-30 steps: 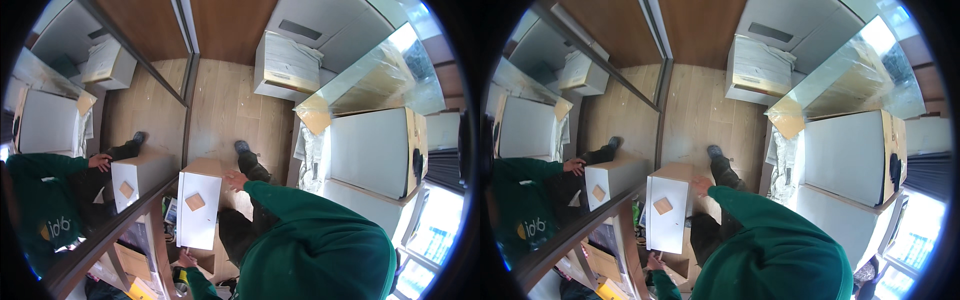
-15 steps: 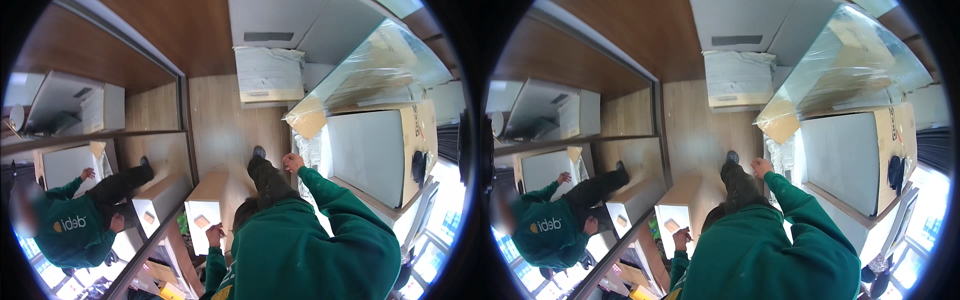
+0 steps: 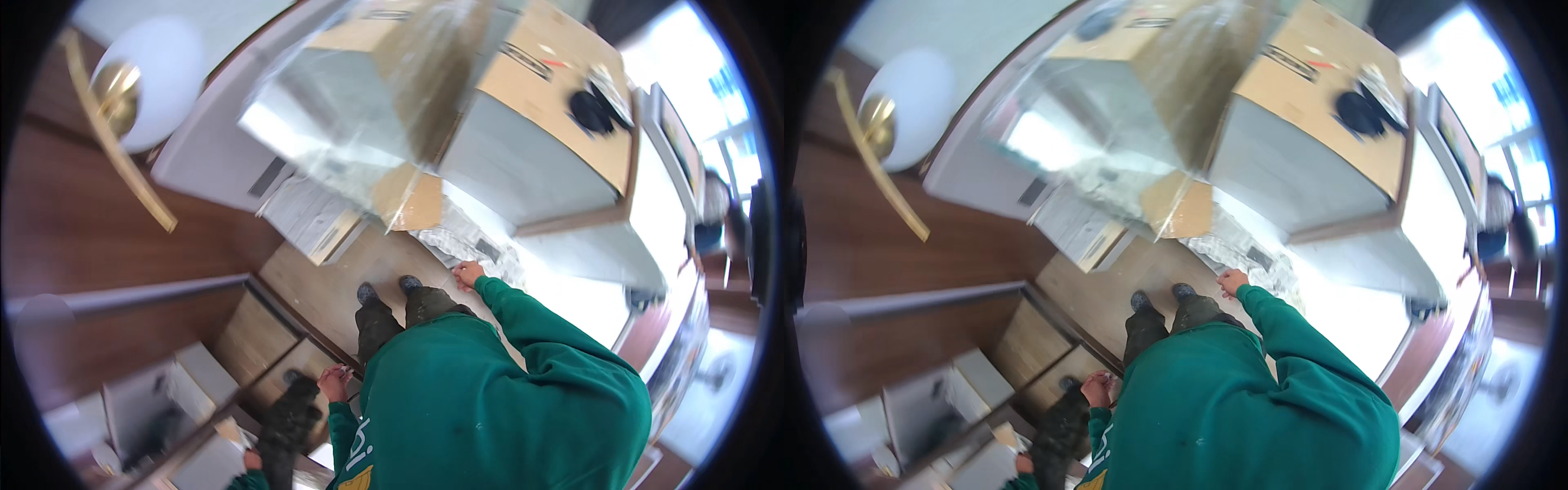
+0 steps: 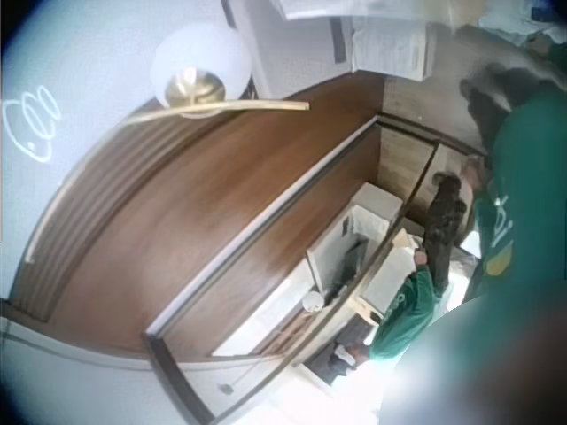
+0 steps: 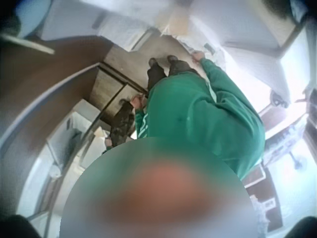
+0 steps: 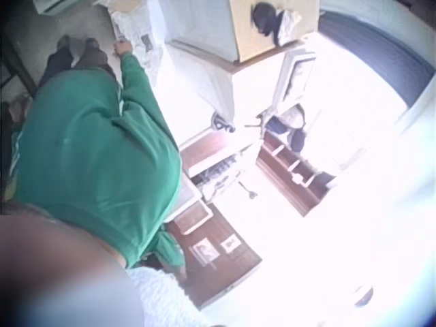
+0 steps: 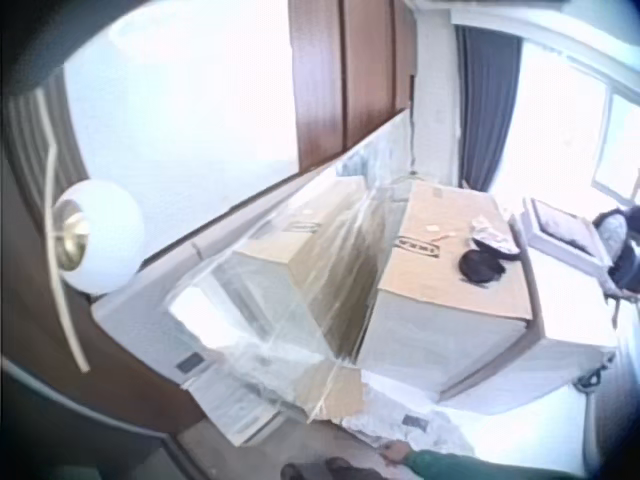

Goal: The person sweeps debris from a bathroom floor into a dustpan, then moves to a bedroom and continues sweeping debris from the floor and a mattress into the dustpan. The person uses a broom and dustpan throughout the task.

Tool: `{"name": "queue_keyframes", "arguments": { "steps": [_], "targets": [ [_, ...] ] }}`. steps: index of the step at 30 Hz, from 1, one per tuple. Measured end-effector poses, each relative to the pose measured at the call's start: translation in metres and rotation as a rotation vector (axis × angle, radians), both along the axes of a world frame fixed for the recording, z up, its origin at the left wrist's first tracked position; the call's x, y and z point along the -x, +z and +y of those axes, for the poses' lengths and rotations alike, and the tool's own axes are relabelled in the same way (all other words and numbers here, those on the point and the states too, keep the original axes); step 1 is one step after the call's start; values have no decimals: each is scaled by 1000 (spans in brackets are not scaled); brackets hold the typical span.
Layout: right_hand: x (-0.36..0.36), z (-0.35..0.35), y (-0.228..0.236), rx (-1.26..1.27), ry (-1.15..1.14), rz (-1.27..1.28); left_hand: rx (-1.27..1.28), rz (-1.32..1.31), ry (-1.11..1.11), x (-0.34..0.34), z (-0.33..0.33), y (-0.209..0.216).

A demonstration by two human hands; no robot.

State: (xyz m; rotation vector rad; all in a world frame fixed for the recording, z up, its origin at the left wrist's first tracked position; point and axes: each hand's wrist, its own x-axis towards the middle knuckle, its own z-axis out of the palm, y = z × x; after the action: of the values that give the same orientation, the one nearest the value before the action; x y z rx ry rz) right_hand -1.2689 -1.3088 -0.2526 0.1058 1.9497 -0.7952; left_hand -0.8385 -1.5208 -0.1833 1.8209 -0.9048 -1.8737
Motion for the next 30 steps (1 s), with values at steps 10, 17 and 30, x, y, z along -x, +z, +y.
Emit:
{"name": "queue_keyframes", "arguments": {
  "steps": [10, 17, 30],
  "targets": [
    [-119, 91, 10, -64, -745, -19, -143, -240, -643, 37, -207, -60],
    [-267, 121, 4, -123, -1202, -120, 24, -320, -1514, 131, -268, -37],
    [-387, 222, -25, 64, -1985, -104, 509, -180, -2192, 380, 29, -17]
  ]
}}
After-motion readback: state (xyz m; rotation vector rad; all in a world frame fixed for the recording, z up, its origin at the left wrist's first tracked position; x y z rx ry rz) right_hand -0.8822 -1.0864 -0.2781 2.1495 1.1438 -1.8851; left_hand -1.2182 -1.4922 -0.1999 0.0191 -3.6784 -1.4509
